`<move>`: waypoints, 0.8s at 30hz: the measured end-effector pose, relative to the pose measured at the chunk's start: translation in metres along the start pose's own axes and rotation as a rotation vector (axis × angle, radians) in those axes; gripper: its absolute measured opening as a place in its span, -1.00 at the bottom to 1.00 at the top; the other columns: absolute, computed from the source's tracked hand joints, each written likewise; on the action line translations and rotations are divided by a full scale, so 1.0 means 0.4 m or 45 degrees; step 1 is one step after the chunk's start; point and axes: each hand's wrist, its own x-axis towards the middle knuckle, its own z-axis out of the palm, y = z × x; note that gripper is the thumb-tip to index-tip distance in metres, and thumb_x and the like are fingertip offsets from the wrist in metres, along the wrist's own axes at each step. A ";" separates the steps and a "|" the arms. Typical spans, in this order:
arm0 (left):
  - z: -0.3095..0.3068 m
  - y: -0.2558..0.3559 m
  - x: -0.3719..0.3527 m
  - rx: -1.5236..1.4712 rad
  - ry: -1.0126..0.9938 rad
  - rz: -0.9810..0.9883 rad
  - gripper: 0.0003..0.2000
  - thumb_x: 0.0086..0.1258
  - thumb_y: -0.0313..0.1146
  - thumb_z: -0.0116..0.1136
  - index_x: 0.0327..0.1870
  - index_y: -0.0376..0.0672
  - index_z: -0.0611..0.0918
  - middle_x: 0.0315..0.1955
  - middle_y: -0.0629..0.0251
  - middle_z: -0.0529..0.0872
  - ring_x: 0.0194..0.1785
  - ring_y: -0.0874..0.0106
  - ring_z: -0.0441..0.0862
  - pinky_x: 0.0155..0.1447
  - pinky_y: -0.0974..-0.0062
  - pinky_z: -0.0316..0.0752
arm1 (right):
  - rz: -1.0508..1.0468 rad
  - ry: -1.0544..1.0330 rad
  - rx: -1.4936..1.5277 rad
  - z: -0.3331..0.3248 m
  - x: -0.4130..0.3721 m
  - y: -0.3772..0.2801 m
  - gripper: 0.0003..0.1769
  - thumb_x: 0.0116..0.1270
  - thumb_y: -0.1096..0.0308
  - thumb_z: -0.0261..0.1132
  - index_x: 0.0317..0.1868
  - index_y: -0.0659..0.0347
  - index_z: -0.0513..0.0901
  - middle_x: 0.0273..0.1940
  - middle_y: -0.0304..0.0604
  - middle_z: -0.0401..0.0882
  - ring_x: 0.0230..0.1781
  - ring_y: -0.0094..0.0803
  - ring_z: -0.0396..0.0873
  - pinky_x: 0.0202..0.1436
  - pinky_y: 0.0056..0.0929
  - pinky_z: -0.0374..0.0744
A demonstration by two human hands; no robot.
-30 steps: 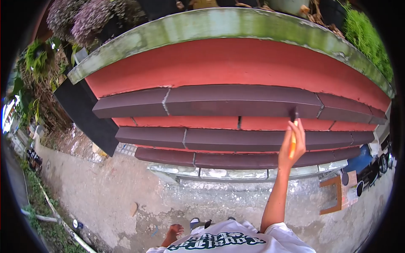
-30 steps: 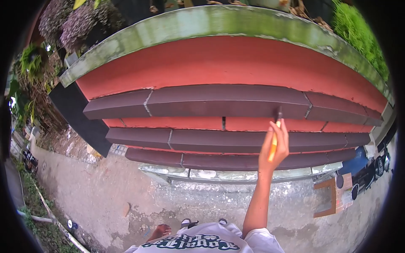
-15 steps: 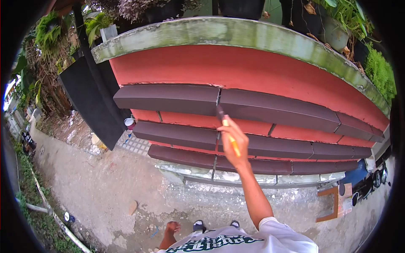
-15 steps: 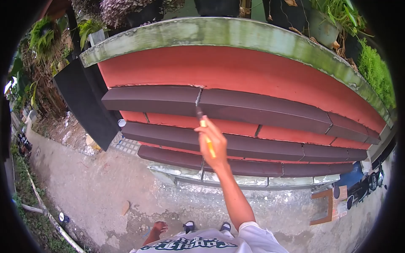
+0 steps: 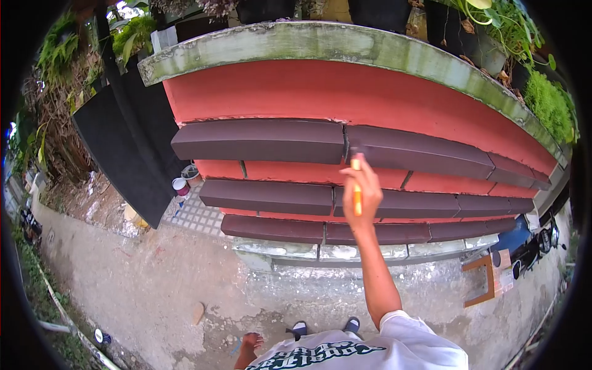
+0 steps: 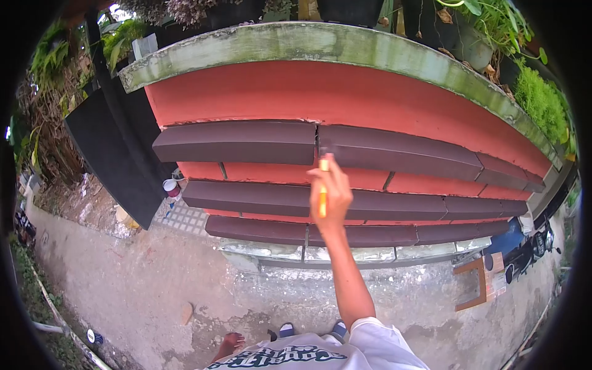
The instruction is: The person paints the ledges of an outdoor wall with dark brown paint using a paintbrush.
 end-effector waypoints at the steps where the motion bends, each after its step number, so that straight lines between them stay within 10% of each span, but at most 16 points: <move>1: -0.001 0.008 0.002 0.014 -0.002 0.015 -0.69 0.57 -0.20 -0.02 0.20 -0.04 0.61 -0.09 0.32 0.79 -0.13 0.29 0.77 -0.15 0.27 0.56 | 0.037 -0.055 0.148 0.012 0.000 -0.020 -0.79 0.31 0.54 0.31 -0.12 0.11 0.81 0.28 0.08 0.65 0.20 0.02 0.67 0.25 -0.18 0.61; 4: -0.024 0.028 0.016 0.038 -0.028 0.040 -0.69 0.57 -0.20 -0.01 0.21 -0.06 0.60 -0.08 0.29 0.78 -0.11 0.27 0.78 -0.15 0.26 0.56 | 0.166 -0.064 0.441 -0.027 0.025 -0.010 -0.82 0.39 0.54 0.29 -0.10 0.18 0.80 0.20 0.11 0.69 0.27 -0.05 0.66 0.30 -0.23 0.59; 10: -0.017 0.090 0.010 0.104 -0.012 0.129 -0.69 0.57 -0.21 0.00 0.21 -0.09 0.59 -0.02 0.29 0.78 -0.10 0.27 0.78 -0.13 0.26 0.56 | 0.205 0.375 -0.166 -0.198 0.048 0.136 -0.79 0.46 0.57 0.20 -0.10 0.23 0.79 0.17 0.13 0.67 0.31 0.03 0.62 0.29 -0.16 0.60; 14: -0.009 0.106 0.002 0.112 -0.008 0.146 -0.70 0.57 -0.22 0.01 0.20 -0.08 0.59 -0.02 0.29 0.77 -0.09 0.28 0.78 -0.13 0.26 0.56 | -0.005 0.180 -0.352 -0.072 0.028 0.054 -0.80 0.35 0.51 0.27 -0.12 0.15 0.80 0.23 0.12 0.65 0.12 0.00 0.67 0.22 -0.09 0.60; 20: -0.022 0.074 0.009 0.106 -0.147 0.166 -0.71 0.55 -0.21 0.04 0.17 -0.05 0.60 -0.02 0.29 0.78 -0.06 0.27 0.77 -0.05 0.23 0.56 | 0.106 -0.080 0.357 0.002 0.018 -0.015 -0.80 0.38 0.51 0.28 -0.10 0.14 0.81 0.20 0.13 0.69 0.22 -0.01 0.68 0.28 -0.20 0.60; 24: -0.023 0.082 -0.025 0.121 -0.123 0.163 -0.71 0.55 -0.20 0.04 0.17 -0.06 0.60 -0.02 0.28 0.78 -0.07 0.27 0.76 -0.05 0.21 0.57 | 0.178 0.156 0.182 -0.139 0.053 0.114 -0.78 0.43 0.54 0.24 -0.08 0.18 0.81 0.20 0.12 0.68 0.23 -0.03 0.68 0.28 -0.20 0.60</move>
